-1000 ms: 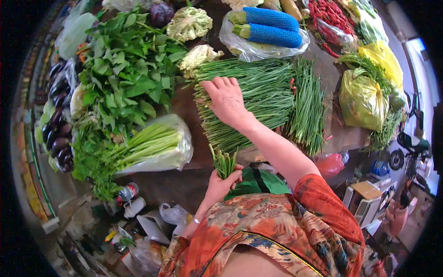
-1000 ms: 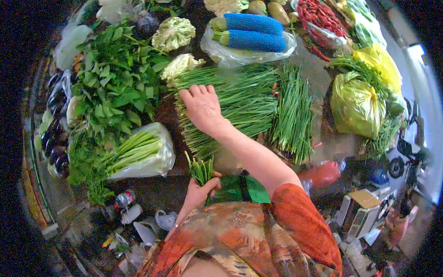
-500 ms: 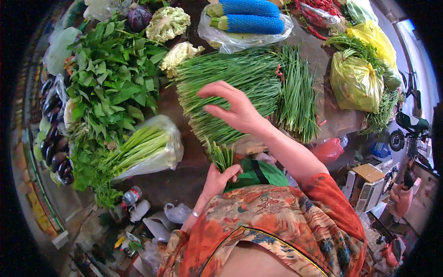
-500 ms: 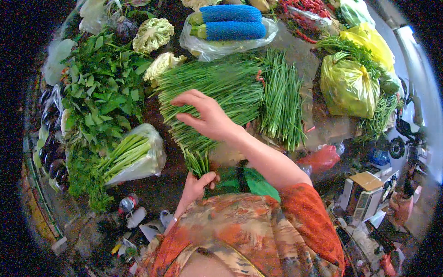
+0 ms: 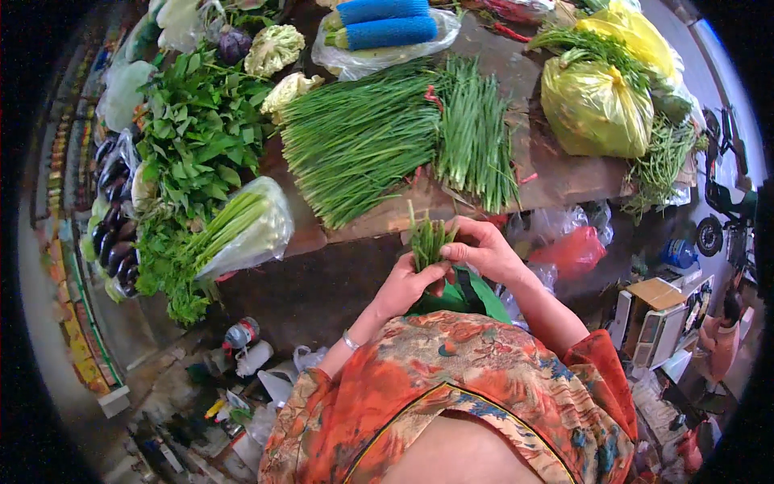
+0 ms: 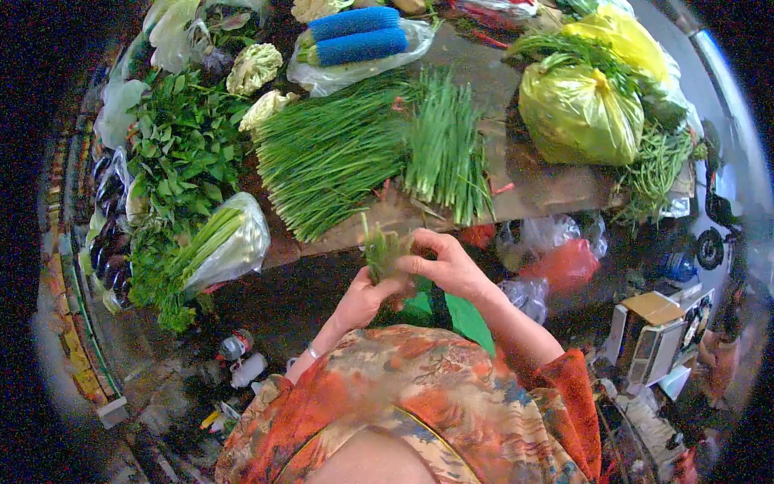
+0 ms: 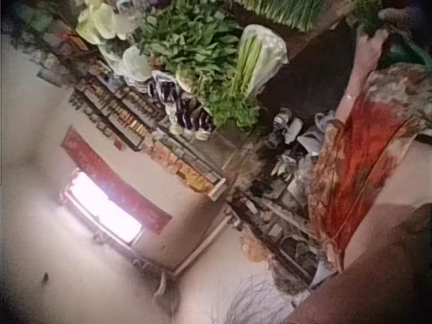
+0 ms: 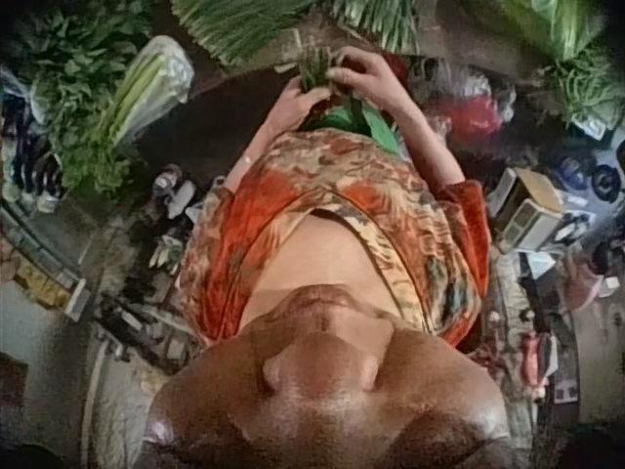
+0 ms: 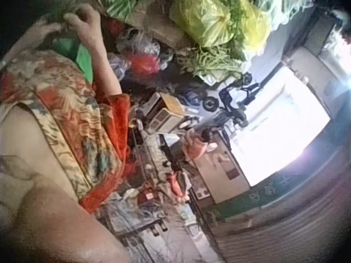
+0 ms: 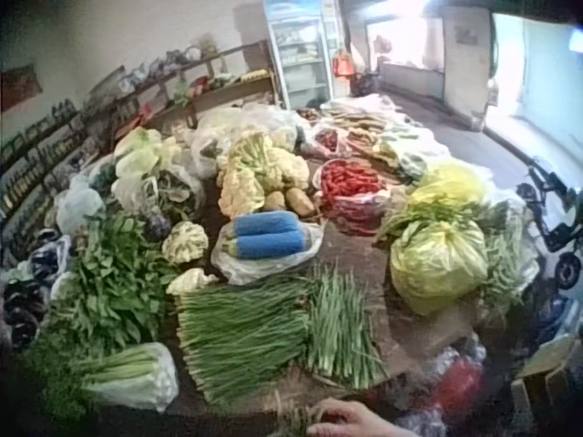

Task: The person cleans and trims bunches of chives by snapping off the stem ends and damaged leaves by hand before placing them on the table.

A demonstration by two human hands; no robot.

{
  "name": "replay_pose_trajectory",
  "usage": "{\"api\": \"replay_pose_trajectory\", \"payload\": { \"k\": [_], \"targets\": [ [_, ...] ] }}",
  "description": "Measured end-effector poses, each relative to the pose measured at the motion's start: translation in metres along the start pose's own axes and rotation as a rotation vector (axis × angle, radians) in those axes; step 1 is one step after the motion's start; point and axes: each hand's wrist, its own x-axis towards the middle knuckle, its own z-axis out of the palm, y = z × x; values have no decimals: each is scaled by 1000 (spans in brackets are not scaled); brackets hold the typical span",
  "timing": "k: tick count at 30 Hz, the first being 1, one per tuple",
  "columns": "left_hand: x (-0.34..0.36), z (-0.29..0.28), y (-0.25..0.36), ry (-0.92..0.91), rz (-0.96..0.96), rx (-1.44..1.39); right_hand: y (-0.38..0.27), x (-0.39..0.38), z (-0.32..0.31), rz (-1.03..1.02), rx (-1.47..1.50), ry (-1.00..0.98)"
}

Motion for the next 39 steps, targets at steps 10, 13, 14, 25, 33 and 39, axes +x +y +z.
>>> {"api": "replay_pose_trajectory", "payload": {
  "k": [10,13,14,25,33,39],
  "targets": [
    [-1,72,-4,141,146,78,4,-66,-32,-150,22,261],
    [1,83,-9,118,103,52,3,-83,-36,-147,163,252],
    [2,85,-12,112,104,53,5,-87,-37,-132,254,252],
    [1,126,-22,112,81,44,10,-123,-55,-139,392,315],
    [-3,136,-20,168,40,15,22,-135,-103,-235,75,549],
    [-2,142,-21,146,40,23,25,-147,-92,-147,-302,284]
  ]
}}
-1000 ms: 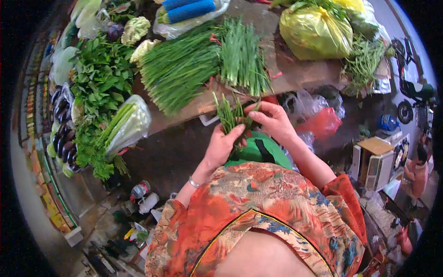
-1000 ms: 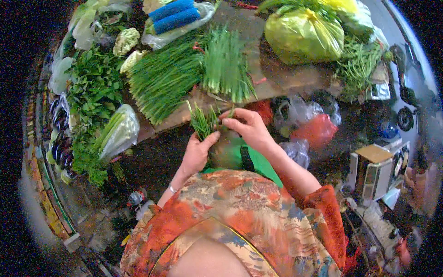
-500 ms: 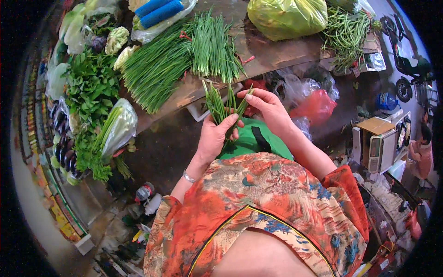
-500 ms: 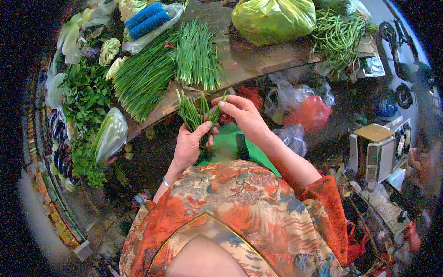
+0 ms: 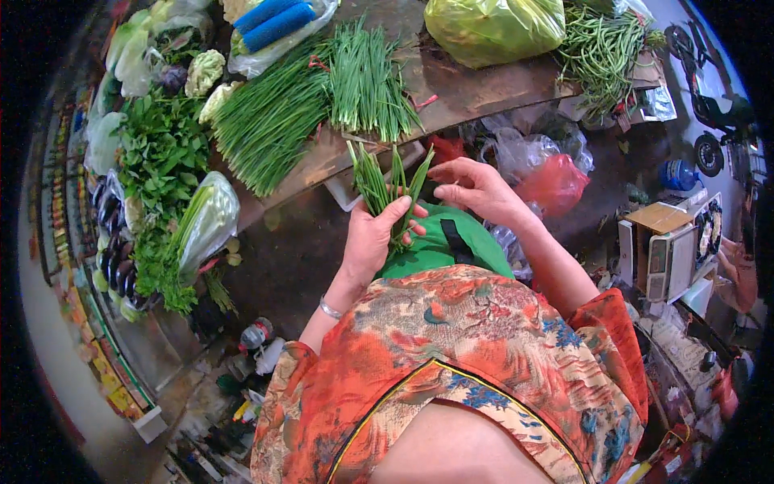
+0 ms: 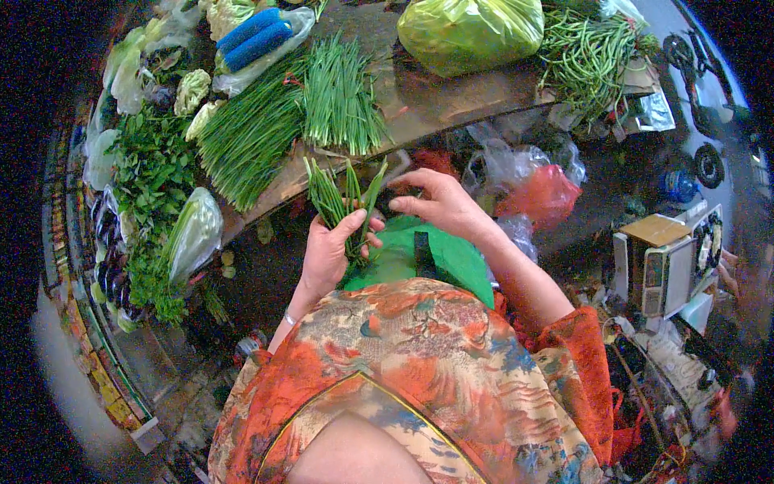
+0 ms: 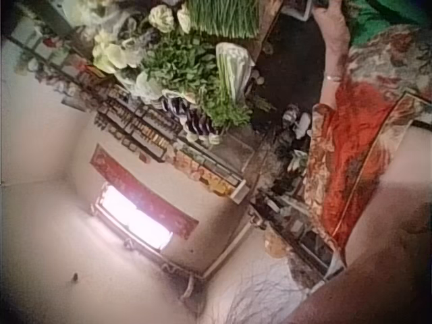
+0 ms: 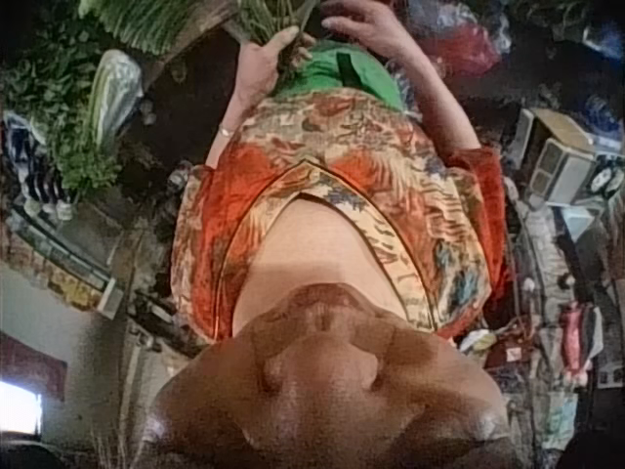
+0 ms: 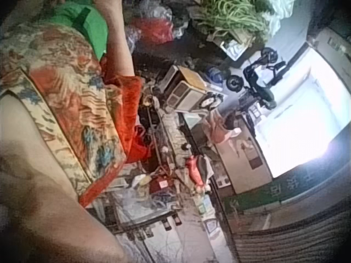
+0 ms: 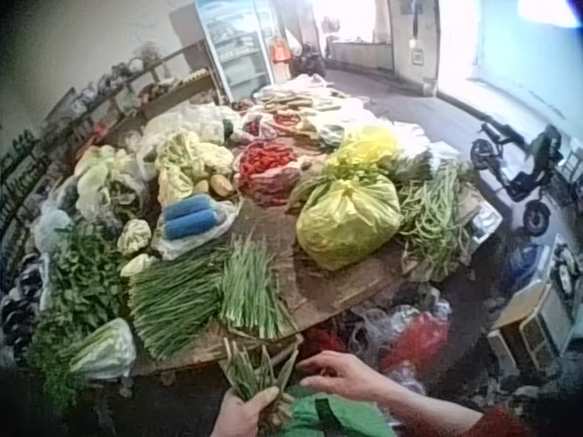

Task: The person cleans and trims bunches of chives by snapping off the stem ends and damaged leaves by hand before placing them on the table.

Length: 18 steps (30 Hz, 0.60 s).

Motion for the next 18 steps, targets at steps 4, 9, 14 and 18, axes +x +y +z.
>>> {"api": "replay_pose_trajectory", "payload": {
  "k": [4,9,14,18],
  "targets": [
    [1,0,-6,-27,10,-5,-21,7,12,48,414,2],
    [1,3,-5,42,92,38,-18,10,13,76,244,31],
    [1,1,-8,74,95,10,-16,9,0,-157,-142,10],
    [4,-1,-11,98,121,-4,-18,8,-4,-163,-181,8]
  ]
}}
